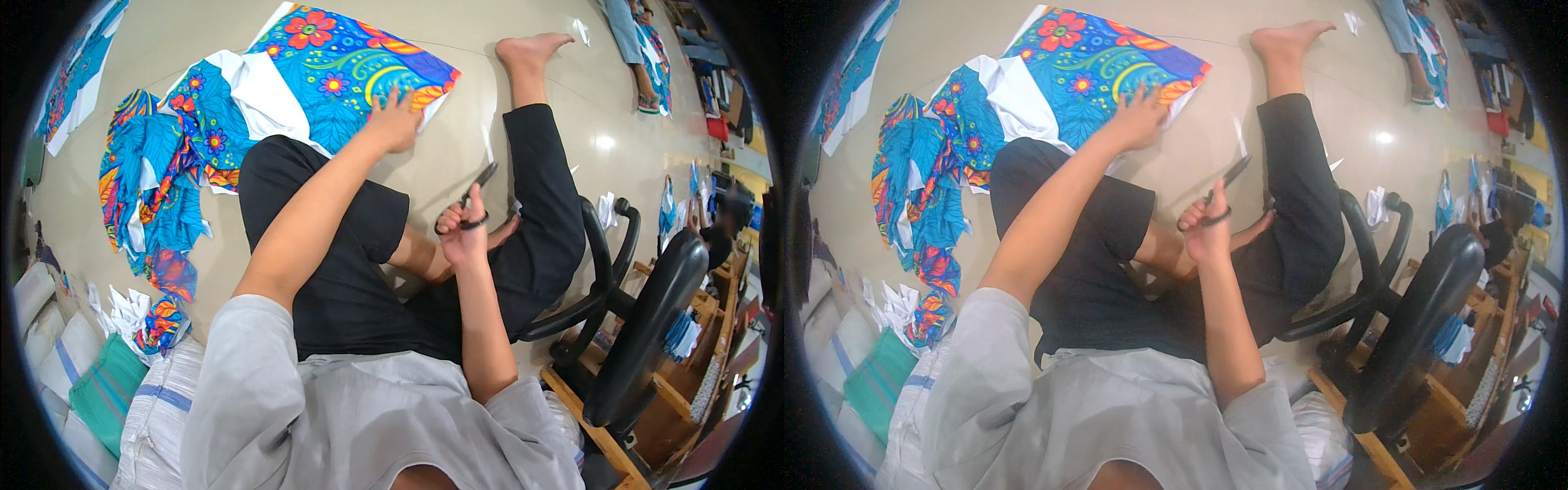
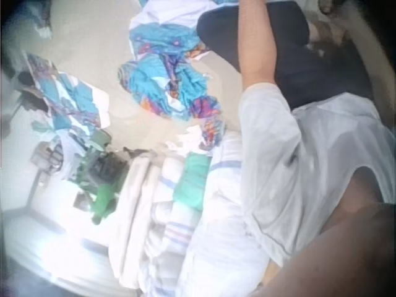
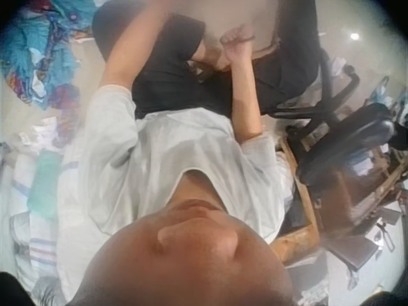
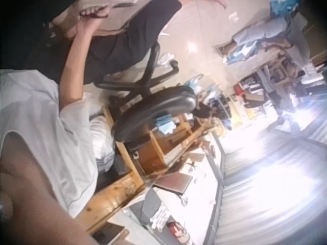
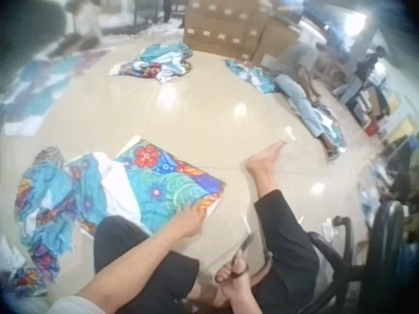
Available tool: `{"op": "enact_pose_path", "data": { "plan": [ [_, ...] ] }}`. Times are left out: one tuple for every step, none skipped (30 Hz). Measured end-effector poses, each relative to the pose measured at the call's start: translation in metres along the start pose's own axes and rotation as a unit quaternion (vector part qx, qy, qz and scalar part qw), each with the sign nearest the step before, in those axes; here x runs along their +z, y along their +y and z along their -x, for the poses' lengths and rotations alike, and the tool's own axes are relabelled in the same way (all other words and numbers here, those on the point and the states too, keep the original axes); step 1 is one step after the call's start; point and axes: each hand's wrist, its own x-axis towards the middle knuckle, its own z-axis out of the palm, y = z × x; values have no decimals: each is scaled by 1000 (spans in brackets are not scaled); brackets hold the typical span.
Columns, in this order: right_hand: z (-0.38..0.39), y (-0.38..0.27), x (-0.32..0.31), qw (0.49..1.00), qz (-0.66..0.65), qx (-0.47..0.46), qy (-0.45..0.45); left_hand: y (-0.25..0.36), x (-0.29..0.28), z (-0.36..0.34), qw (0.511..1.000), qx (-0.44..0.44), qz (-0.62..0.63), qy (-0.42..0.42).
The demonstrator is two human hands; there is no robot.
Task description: The person sits on the floor and uses shears to cut a large piece of colorful floral-patterned fabric. They hold the fabric with one hand and cut along its edges with the other, separating sections and moving the cut pieces aside.
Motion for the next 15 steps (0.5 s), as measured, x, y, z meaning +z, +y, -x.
{"op": "enact_pose_path", "data": {
  "plan": [
    [13, -1, -7, 998, -2, 5, -56, 11, 3, 6, 998, 30, -49, -39],
    [28, -4, -14, 996, -8, 13, -87, 22, 4, 14, 990, 114, -39, -75],
    [42, -6, -19, 995, -17, 26, -97, 32, 3, 20, 972, 185, -36, -140],
    [54, -7, -21, 991, -7, 14, -136, 40, -2, 24, 923, 191, 170, -287],
    [66, -7, -23, 988, 1, 8, -154, 46, -6, 37, 904, 168, 232, -316],
    [75, -8, -25, 983, 3, 2, -182, 50, -11, 47, 874, 170, 321, -323],
    [83, -9, -26, 977, -17, 9, -213, 48, -18, 55, 932, 122, 256, -226],
    [87, -10, -27, 977, -8, 7, -213, 44, -23, 63, 965, 98, 205, -128],
    [90, -9, -28, 975, -2, 8, -220, 37, -27, 69, 987, 59, 137, -65],
    [91, -9, -29, 972, 4, 10, -235, 30, -27, 73, 989, -97, 71, -86],
    [90, -8, -28, 971, 10, 14, -240, 22, -26, 73, 979, -161, 55, -108],
    [88, -6, -27, 972, 17, 15, -234, 13, -23, 71, 957, -247, 17, -149],
    [84, -5, -25, 972, 25, 13, -233, 7, -18, 64, 951, -257, -23, -169],
    [81, -3, -24, 974, 37, 12, -224, 0, -12, 53, 941, -275, -76, -183],
    [78, -1, -22, 975, 35, 17, -219, -7, -9, 42, 933, -279, -103, -205]
  ]
}}
